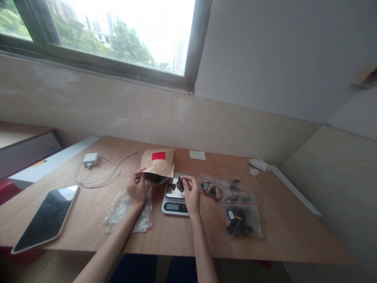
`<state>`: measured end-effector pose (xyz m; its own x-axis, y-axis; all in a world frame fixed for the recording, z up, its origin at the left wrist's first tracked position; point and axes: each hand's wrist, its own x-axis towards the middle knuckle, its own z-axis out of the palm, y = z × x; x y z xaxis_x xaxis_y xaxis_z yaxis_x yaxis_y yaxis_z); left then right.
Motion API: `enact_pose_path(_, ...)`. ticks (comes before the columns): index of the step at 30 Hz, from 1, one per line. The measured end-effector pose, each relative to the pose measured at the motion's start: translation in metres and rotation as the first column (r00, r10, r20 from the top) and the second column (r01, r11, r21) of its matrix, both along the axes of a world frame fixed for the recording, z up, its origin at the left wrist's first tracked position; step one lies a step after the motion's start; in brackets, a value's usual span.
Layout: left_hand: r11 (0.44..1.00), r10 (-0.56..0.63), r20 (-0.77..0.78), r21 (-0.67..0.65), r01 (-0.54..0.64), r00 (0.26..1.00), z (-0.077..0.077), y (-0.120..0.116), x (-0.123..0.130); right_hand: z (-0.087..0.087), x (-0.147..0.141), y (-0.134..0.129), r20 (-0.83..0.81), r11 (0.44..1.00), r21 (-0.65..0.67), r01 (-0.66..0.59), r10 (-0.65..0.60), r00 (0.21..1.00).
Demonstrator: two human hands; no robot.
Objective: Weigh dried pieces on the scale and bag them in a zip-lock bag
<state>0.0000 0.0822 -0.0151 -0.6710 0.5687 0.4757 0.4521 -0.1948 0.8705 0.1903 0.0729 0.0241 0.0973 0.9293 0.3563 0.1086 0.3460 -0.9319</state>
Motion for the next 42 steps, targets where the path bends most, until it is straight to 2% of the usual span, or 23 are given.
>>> enact_pose_path(4,1.0,-0.005,-0.002,0.0,0.005,1.0,0.001,-0.001,0.0,0.002,0.005,-0.015,0.257,0.99,0.136,0.047,-0.081,0.963)
enact_pose_path(7,1.0,-0.006,-0.001,0.0,0.006,1.0,0.001,-0.002,0.0,0.002,0.005,-0.021,0.418,0.967,0.255,-0.024,-0.088,0.904)
enact_pose_path(12,1.0,-0.002,-0.008,-0.008,0.002,1.0,0.001,-0.002,0.001,-0.005,0.004,-0.019,0.554,0.959,0.252,-0.128,-0.034,0.832)
enact_pose_path(16,1.0,0.007,-0.019,-0.01,-0.008,1.0,0.0,0.0,0.0,-0.015,0.004,-0.013,0.603,0.966,0.217,-0.142,-0.018,0.798)
enact_pose_path(20,1.0,0.001,-0.022,0.012,0.0,1.0,-0.001,0.0,0.0,-0.018,0.004,-0.01,0.596,0.964,0.217,-0.152,-0.008,0.803)
enact_pose_path(26,1.0,-0.01,-0.004,-0.001,0.01,1.0,0.0,0.0,0.0,0.003,-0.003,-0.029,0.52,0.941,0.331,-0.07,-0.12,0.846)
enact_pose_path(28,1.0,-0.017,-0.003,0.007,0.017,1.0,-0.001,0.0,0.0,0.011,-0.013,-0.039,0.504,0.932,0.347,-0.101,-0.094,0.859)
enact_pose_path(31,0.999,-0.031,-0.011,0.021,0.031,0.999,0.0,-0.001,0.0,0.017,-0.034,-0.049,0.556,0.927,0.282,-0.249,0.053,0.83)
enact_pose_path(33,0.999,-0.036,-0.012,0.022,0.036,0.999,0.0,-0.001,0.0,0.014,-0.052,-0.049,0.599,0.928,0.23,-0.293,0.102,0.794)
enact_pose_path(38,1.0,-0.023,0.018,0.012,0.023,1.0,0.002,-0.002,0.0,0.006,-0.091,-0.029,0.703,0.961,0.183,-0.208,0.02,0.711)
enact_pose_path(42,0.999,0.019,0.035,-0.039,-0.017,0.999,0.002,-0.002,-0.001,0.013,-0.11,-0.011,0.829,0.996,0.008,-0.094,0.046,0.558)
